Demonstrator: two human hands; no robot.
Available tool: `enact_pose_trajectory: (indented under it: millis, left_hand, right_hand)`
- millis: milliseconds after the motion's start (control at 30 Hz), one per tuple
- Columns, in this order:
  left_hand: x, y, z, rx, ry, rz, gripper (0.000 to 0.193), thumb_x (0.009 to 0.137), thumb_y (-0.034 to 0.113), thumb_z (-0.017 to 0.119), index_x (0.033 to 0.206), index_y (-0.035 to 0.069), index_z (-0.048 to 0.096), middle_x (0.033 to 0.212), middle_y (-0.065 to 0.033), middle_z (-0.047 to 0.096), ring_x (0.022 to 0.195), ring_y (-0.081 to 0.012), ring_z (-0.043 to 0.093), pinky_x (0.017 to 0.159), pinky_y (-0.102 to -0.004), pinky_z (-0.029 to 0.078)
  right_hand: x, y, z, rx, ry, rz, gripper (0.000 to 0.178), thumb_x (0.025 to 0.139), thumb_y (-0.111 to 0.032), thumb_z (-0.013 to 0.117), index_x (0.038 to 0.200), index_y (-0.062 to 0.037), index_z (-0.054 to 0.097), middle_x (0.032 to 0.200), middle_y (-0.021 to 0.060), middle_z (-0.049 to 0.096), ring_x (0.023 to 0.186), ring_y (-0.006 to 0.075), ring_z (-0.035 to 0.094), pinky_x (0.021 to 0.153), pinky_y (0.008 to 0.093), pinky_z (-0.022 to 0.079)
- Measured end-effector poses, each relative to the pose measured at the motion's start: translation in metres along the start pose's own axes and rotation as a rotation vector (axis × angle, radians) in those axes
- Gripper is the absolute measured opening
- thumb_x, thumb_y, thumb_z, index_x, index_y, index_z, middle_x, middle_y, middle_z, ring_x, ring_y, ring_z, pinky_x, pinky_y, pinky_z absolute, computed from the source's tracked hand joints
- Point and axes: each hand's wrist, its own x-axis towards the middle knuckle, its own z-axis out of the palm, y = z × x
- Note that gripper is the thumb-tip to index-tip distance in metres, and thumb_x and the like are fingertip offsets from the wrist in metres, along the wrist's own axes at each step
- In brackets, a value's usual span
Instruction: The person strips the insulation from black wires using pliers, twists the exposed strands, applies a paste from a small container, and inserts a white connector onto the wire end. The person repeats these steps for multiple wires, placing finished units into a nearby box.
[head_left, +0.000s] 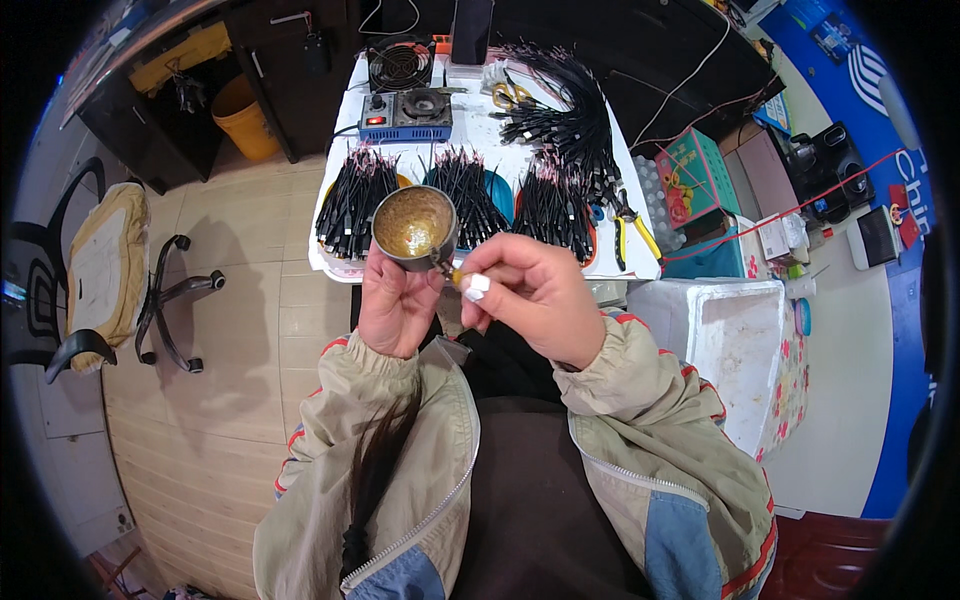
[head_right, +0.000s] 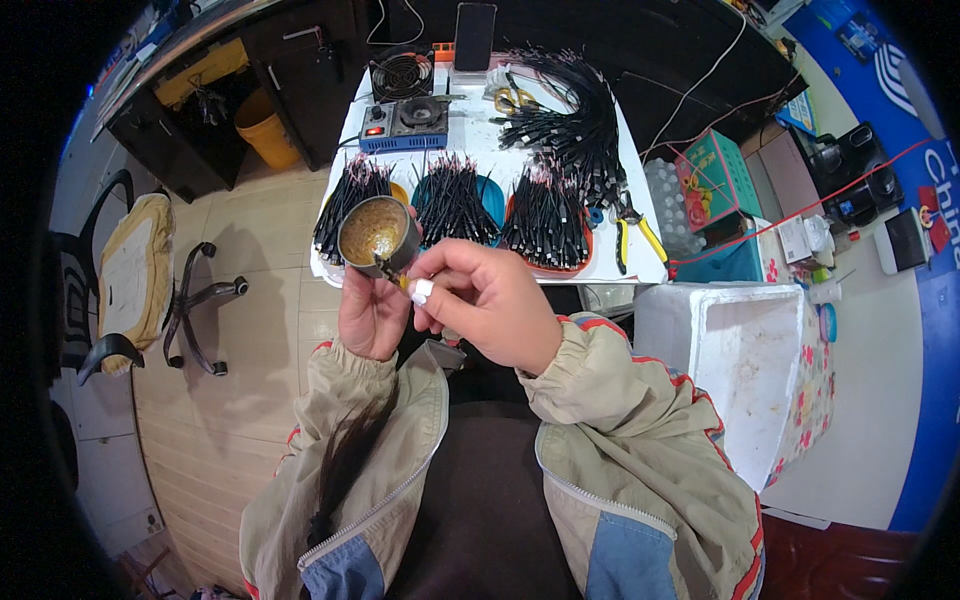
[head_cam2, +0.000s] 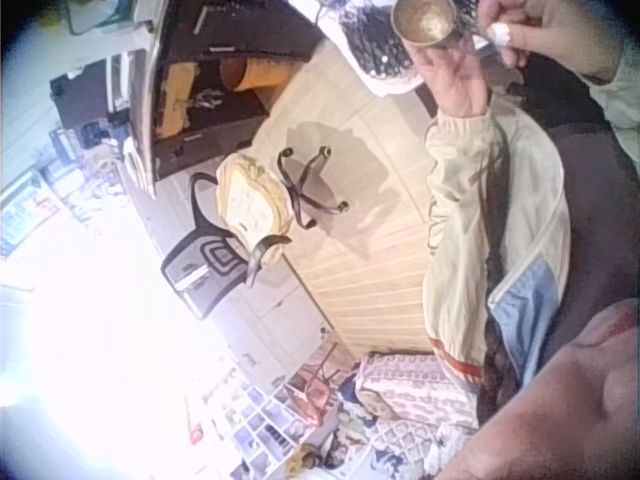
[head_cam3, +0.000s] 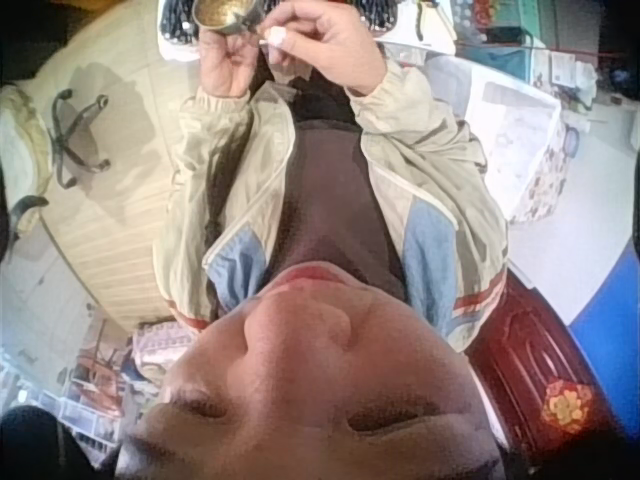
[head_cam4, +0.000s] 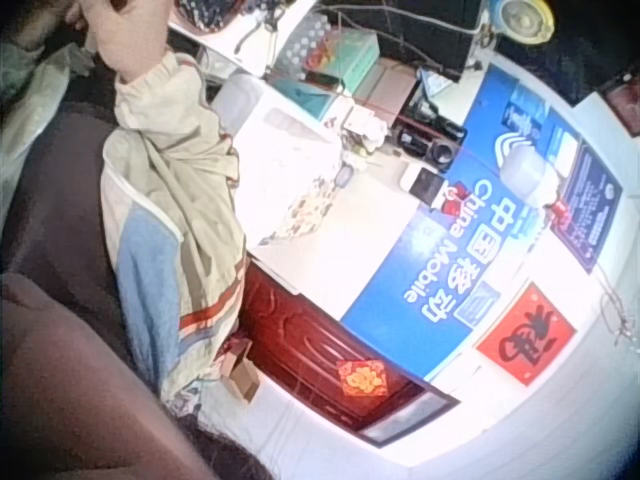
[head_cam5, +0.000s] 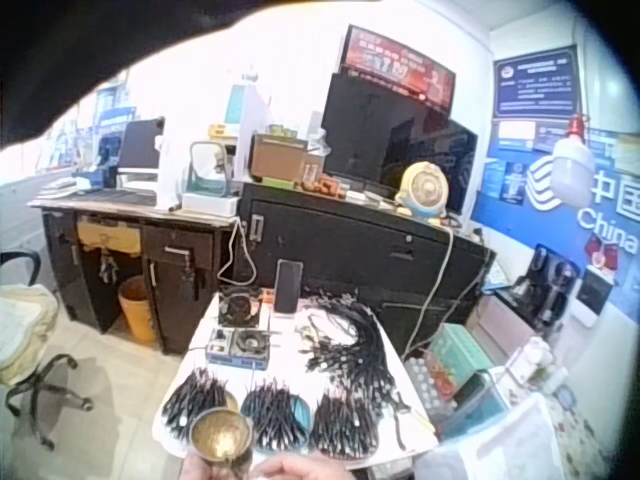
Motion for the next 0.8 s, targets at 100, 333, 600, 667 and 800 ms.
enact_pose_trajectory:
  millis: [100,333,600,667,800]
  left_hand:
    - [0.002,0.0,0.004,0.011,0.052,0.028,0.073,0.091,0.037,0.058,0.146,0.005,0.024,0.15,-0.0167,0.029,0.137,-0.0294,0.033,0.113,-0.0434,0.033]
    - [0.003,0.01,0.015,0.004,-0.033,0.034,0.074,0.084,0.024,0.071,0.143,0.012,0.028,0.138,-0.0105,0.044,0.127,-0.03,0.047,0.103,-0.0534,0.044]
    - [0.003,0.009,0.012,-0.053,-0.024,0.011,0.072,0.085,0.024,0.071,0.142,0.012,0.029,0.138,-0.0106,0.044,0.126,-0.029,0.047,0.102,-0.0509,0.045]
    - [0.003,0.01,0.012,-0.039,-0.016,0.043,0.072,0.085,0.024,0.07,0.142,0.011,0.028,0.138,-0.0106,0.044,0.127,-0.0289,0.047,0.103,-0.0509,0.045]
    - [0.004,0.009,0.012,-0.019,-0.009,0.089,0.07,0.087,0.024,0.069,0.142,0.011,0.027,0.138,-0.0109,0.043,0.127,-0.0287,0.047,0.103,-0.0515,0.043]
  right_hand:
    - [0.004,-0.009,-0.009,0.064,0.052,-0.049,0.011,0.094,-0.003,0.054,0.102,0.0031,0.055,0.084,0.0087,0.066,0.073,0.0106,0.063,0.066,0.0251,0.052]
    - [0.032,-0.027,-0.044,-0.877,0.23,-0.605,0.017,0.081,0.003,0.064,0.098,-0.0024,0.065,0.083,0.0078,0.067,0.072,0.017,0.065,0.066,0.0276,0.051]
    - [0.05,-0.02,-0.044,-1.098,0.056,-0.857,0.025,0.072,0.002,0.068,0.096,-0.0057,0.066,0.084,0.0081,0.066,0.076,0.026,0.063,0.065,0.035,0.051]
    - [0.043,-0.018,-0.042,-1.142,0.044,-0.895,0.026,0.071,0.002,0.069,0.096,-0.0054,0.066,0.084,0.0079,0.065,0.076,0.0262,0.063,0.065,0.0352,0.051]
    - [0.035,-0.015,-0.037,-1.136,0.131,-0.954,0.029,0.068,0.004,0.069,0.096,-0.0038,0.065,0.084,0.0079,0.065,0.076,0.0261,0.063,0.066,0.0348,0.052]
